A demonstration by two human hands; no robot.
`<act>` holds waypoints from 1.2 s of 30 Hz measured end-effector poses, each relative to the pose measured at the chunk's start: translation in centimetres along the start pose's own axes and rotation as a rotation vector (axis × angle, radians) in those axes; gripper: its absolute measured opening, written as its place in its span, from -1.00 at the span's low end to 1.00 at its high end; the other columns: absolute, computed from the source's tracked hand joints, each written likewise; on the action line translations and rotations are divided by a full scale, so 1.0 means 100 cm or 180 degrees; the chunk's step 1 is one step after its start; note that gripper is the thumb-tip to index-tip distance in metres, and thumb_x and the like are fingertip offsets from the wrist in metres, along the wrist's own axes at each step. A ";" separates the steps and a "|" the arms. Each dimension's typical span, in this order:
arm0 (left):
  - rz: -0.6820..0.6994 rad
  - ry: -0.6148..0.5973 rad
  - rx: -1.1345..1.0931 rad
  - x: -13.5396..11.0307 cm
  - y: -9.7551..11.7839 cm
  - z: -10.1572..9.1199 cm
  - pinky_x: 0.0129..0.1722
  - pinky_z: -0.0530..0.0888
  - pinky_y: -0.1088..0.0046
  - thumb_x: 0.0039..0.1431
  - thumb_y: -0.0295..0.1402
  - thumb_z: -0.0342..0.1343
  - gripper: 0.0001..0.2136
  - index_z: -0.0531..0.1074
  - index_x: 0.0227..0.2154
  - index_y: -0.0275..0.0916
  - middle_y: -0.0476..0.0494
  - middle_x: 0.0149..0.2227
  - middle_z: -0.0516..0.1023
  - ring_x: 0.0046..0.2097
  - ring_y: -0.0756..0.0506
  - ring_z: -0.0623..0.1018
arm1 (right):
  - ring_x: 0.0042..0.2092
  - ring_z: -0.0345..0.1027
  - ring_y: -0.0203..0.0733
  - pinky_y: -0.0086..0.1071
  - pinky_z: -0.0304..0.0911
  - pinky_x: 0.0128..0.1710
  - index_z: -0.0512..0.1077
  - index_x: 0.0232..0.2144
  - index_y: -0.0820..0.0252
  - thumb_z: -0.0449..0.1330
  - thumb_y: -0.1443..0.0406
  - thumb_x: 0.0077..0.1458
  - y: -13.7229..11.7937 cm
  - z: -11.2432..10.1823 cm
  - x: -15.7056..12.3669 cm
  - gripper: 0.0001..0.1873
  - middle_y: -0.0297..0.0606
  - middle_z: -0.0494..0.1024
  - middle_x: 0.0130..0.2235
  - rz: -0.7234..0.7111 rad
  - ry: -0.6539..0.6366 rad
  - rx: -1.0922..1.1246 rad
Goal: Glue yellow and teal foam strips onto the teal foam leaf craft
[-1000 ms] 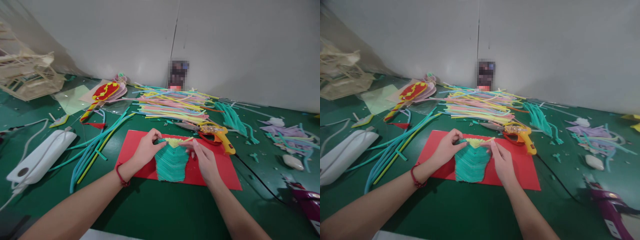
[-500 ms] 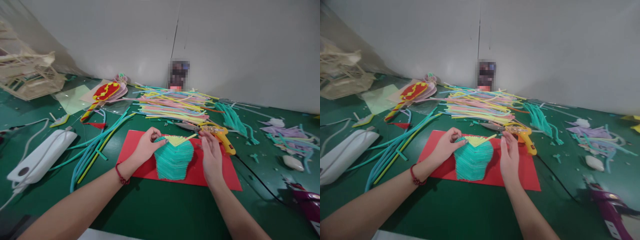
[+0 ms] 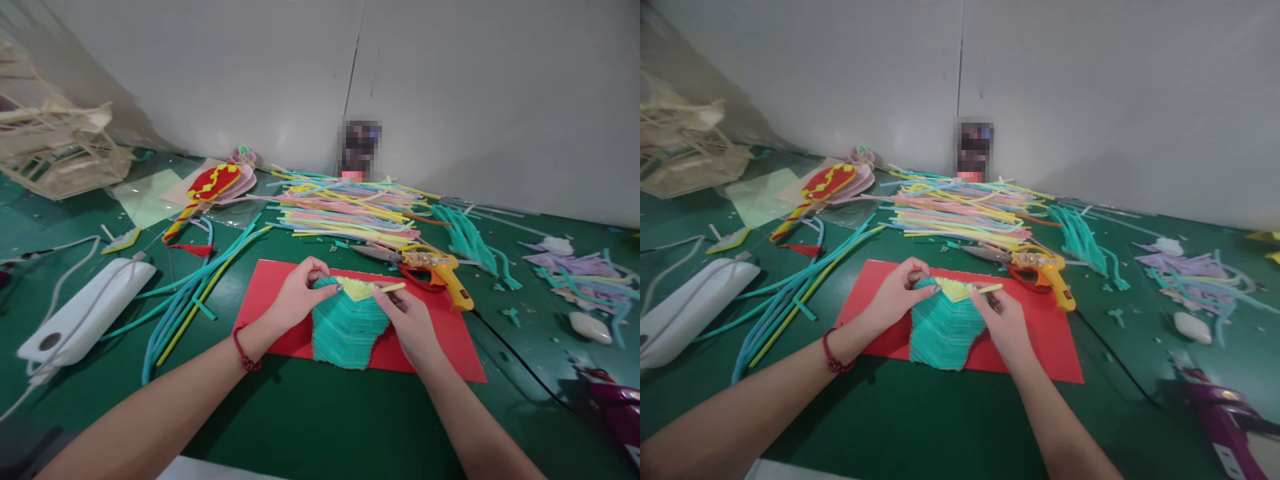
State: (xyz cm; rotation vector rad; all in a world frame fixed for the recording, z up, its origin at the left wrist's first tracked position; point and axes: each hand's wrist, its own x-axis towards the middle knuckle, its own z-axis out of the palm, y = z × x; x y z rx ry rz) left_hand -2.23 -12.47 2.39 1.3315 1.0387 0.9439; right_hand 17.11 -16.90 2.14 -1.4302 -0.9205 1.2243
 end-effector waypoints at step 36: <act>-0.0054 -0.0155 0.0377 0.001 0.004 0.001 -0.31 0.44 0.44 0.09 -0.26 0.09 -0.84 0.47 -0.39 -0.23 -0.07 -0.36 0.57 -0.29 -0.08 0.53 | -0.31 0.47 -0.07 -0.25 0.38 -0.31 0.54 -0.40 0.21 0.36 0.01 -0.24 0.000 0.001 -0.002 -0.58 -0.19 0.62 -0.38 -0.0023 -0.0081 -0.0253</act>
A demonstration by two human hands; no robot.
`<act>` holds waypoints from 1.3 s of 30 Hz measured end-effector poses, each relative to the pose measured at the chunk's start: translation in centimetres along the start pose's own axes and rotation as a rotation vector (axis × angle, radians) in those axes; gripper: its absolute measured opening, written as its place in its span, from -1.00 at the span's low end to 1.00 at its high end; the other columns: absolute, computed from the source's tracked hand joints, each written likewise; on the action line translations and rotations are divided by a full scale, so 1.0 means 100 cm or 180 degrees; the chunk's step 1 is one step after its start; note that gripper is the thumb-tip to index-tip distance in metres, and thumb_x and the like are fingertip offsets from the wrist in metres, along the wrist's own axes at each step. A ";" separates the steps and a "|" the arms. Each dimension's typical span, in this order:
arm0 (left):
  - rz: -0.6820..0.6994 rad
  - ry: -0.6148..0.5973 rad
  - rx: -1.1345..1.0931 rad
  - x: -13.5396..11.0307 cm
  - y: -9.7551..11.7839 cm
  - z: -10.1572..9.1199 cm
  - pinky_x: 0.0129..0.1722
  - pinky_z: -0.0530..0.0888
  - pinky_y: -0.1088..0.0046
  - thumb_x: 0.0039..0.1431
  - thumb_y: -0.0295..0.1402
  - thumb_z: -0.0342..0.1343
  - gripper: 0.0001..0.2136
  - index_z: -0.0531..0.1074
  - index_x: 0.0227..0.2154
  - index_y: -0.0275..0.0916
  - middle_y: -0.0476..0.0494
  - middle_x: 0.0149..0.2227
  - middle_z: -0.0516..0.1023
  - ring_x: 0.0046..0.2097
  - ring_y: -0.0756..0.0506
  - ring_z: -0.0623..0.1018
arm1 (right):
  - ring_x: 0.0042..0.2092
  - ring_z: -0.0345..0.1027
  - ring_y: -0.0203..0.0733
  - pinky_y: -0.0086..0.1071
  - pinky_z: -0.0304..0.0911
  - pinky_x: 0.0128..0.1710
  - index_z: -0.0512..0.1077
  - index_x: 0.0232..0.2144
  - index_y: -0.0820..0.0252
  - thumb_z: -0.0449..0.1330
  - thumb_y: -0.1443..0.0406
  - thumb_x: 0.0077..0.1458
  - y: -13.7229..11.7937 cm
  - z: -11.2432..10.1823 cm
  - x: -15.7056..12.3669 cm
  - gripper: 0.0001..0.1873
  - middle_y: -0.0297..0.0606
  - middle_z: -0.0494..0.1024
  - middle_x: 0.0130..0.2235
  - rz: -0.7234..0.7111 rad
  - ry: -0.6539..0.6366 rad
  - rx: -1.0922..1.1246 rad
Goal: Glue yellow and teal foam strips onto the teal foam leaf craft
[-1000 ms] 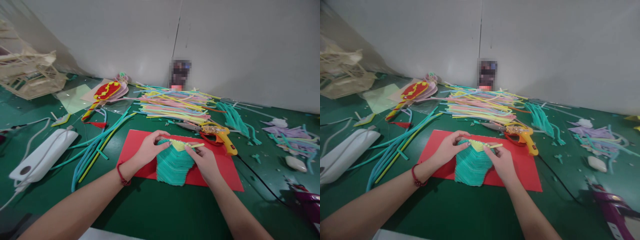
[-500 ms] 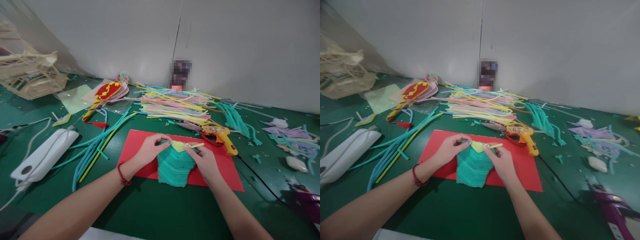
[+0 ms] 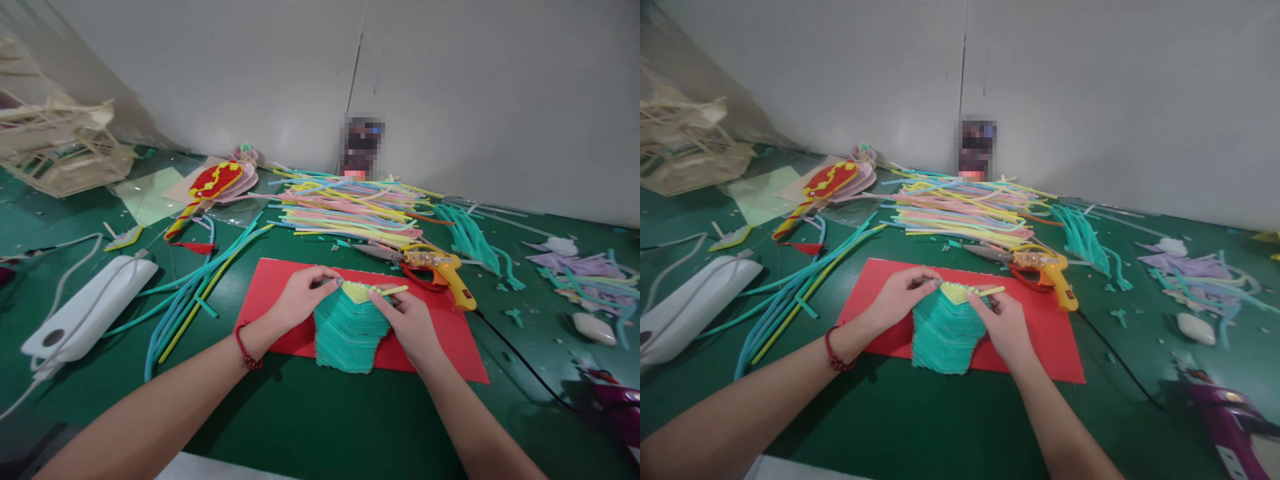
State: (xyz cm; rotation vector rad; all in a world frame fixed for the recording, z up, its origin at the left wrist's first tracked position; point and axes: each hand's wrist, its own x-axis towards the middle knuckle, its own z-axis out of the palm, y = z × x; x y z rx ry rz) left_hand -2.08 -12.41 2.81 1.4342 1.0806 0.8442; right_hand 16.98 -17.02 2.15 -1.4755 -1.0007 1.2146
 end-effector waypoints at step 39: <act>0.0317 -0.0396 0.0339 -0.002 -0.002 -0.003 -0.25 0.43 0.44 0.15 -0.26 0.05 -0.84 0.44 -0.34 -0.22 -0.10 -0.26 0.56 -0.22 -0.08 0.52 | -0.32 0.49 -0.06 -0.25 0.39 -0.35 0.55 -0.40 0.20 0.34 -0.01 -0.20 -0.001 0.002 -0.002 -0.58 -0.18 0.63 -0.39 -0.0080 0.0089 -0.0124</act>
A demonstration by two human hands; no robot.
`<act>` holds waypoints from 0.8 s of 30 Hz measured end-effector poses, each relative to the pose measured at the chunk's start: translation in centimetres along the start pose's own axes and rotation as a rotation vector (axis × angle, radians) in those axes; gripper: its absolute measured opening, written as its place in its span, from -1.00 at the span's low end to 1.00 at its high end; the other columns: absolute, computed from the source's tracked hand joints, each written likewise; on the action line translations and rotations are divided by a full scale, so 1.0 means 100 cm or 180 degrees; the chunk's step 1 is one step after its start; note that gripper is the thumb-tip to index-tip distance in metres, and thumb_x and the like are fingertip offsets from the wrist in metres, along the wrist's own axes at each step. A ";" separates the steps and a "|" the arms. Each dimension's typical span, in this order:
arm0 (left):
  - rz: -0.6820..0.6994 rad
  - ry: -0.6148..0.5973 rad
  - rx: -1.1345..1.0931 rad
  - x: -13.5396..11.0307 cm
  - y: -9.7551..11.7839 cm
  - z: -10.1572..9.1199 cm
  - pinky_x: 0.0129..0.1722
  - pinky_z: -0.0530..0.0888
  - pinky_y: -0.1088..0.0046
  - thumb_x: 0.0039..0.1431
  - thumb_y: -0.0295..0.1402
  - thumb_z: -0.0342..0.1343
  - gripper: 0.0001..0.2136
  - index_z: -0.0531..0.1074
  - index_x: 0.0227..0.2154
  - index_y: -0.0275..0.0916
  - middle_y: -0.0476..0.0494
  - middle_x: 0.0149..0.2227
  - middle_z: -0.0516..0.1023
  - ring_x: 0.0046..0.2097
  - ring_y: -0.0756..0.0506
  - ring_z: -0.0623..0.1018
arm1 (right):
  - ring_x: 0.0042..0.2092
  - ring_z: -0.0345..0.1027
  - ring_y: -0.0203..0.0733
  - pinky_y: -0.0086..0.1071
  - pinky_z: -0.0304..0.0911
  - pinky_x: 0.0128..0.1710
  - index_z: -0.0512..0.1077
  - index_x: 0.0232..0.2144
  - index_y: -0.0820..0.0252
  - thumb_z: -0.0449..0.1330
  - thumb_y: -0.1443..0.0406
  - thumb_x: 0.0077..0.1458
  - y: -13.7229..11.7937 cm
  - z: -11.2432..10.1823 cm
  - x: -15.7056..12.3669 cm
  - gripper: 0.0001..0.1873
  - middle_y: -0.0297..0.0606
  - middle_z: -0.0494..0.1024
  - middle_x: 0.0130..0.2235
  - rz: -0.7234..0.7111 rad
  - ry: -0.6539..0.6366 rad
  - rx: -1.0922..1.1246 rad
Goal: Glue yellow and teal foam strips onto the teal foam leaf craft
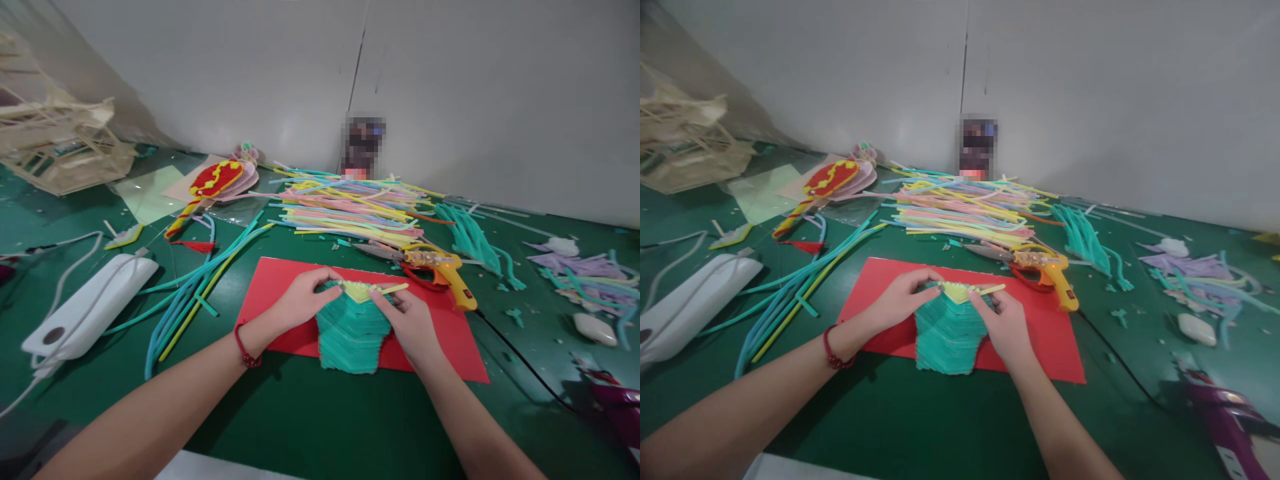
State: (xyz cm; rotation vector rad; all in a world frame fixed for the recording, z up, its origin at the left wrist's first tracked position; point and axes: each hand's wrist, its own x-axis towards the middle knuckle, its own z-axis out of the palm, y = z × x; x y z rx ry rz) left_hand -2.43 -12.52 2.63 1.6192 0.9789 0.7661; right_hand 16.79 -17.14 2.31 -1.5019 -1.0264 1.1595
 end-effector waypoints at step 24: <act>0.0023 -0.0027 -0.0097 0.001 0.001 0.001 -0.22 0.42 0.43 0.13 -0.33 0.04 -0.88 0.43 -0.33 -0.23 -0.09 -0.26 0.55 -0.20 -0.07 0.51 | -0.32 0.48 -0.07 -0.27 0.38 -0.36 0.54 -0.40 0.21 0.35 -0.01 -0.23 0.000 0.000 0.000 -0.56 -0.18 0.63 -0.39 0.0049 0.0034 0.0056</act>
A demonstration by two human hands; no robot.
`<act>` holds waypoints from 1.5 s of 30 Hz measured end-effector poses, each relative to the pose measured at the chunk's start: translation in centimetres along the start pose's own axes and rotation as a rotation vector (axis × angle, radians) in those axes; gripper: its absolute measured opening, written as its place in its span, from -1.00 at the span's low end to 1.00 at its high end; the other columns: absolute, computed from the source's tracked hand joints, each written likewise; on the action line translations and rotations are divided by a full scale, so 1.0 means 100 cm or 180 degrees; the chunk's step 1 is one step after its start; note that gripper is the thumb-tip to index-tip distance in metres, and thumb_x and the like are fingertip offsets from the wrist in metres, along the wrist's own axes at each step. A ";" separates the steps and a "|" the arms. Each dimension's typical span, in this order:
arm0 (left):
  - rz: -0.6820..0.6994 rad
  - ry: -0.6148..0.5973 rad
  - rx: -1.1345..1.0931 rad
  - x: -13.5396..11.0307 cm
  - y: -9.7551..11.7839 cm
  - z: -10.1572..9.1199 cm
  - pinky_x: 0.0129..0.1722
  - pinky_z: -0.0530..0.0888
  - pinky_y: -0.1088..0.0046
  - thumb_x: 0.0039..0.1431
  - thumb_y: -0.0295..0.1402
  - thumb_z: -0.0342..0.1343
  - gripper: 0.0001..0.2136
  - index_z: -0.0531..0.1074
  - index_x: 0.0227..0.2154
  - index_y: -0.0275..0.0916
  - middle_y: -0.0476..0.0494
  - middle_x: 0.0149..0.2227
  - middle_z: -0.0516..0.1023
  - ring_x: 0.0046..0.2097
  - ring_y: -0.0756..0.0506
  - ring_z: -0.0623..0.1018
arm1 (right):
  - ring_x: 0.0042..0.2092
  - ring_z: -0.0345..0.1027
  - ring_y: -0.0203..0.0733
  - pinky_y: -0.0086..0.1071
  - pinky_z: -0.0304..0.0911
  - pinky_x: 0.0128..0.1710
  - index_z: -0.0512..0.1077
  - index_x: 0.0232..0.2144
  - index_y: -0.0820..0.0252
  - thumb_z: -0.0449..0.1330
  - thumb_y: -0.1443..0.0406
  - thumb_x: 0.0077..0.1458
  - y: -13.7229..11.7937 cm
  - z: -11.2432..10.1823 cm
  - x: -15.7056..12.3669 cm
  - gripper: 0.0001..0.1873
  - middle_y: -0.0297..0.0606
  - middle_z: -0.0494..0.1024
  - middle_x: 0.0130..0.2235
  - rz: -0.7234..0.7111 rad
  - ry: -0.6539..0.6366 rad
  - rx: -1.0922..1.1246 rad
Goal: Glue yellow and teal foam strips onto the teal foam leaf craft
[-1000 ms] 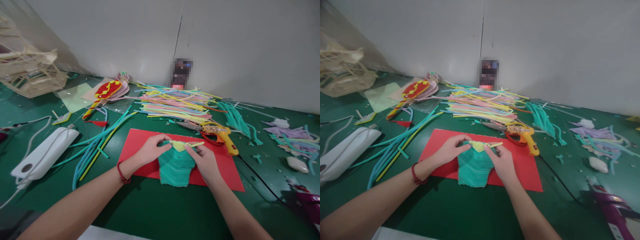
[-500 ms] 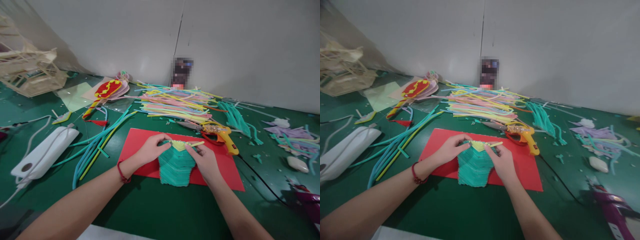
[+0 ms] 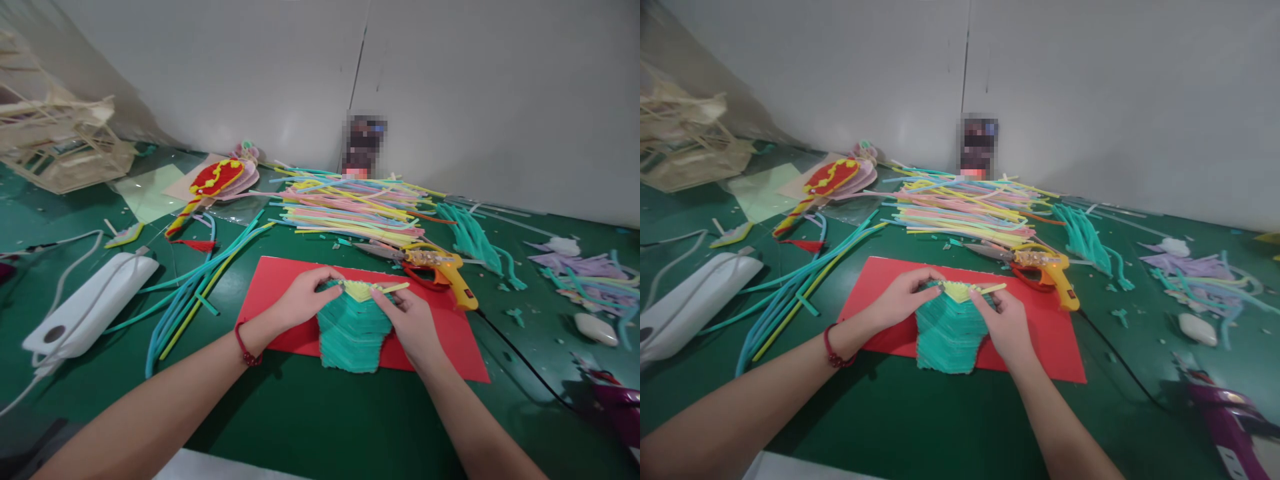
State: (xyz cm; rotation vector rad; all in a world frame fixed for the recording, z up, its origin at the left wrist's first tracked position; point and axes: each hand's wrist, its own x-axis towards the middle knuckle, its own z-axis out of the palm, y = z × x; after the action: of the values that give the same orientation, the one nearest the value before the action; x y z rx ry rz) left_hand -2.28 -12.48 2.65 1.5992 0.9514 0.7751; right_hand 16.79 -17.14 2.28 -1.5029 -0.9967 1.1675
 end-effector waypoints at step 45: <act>-0.0149 0.0226 -0.0313 -0.002 -0.001 0.002 -0.29 0.43 0.47 0.13 -0.33 0.05 -0.85 0.42 -0.26 -0.24 -0.09 -0.23 0.54 -0.22 -0.06 0.52 | -0.12 0.44 -0.05 -0.24 0.35 -0.15 0.45 -0.20 0.12 0.33 0.05 -0.18 -0.005 0.004 -0.006 -0.52 -0.21 0.57 -0.15 -0.0329 -0.0179 -0.0334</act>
State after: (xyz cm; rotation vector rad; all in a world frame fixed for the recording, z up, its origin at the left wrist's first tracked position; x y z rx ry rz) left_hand -2.23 -12.68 2.49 1.4678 0.9834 0.8382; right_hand 16.30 -17.53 2.84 -1.4885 -1.1757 1.1036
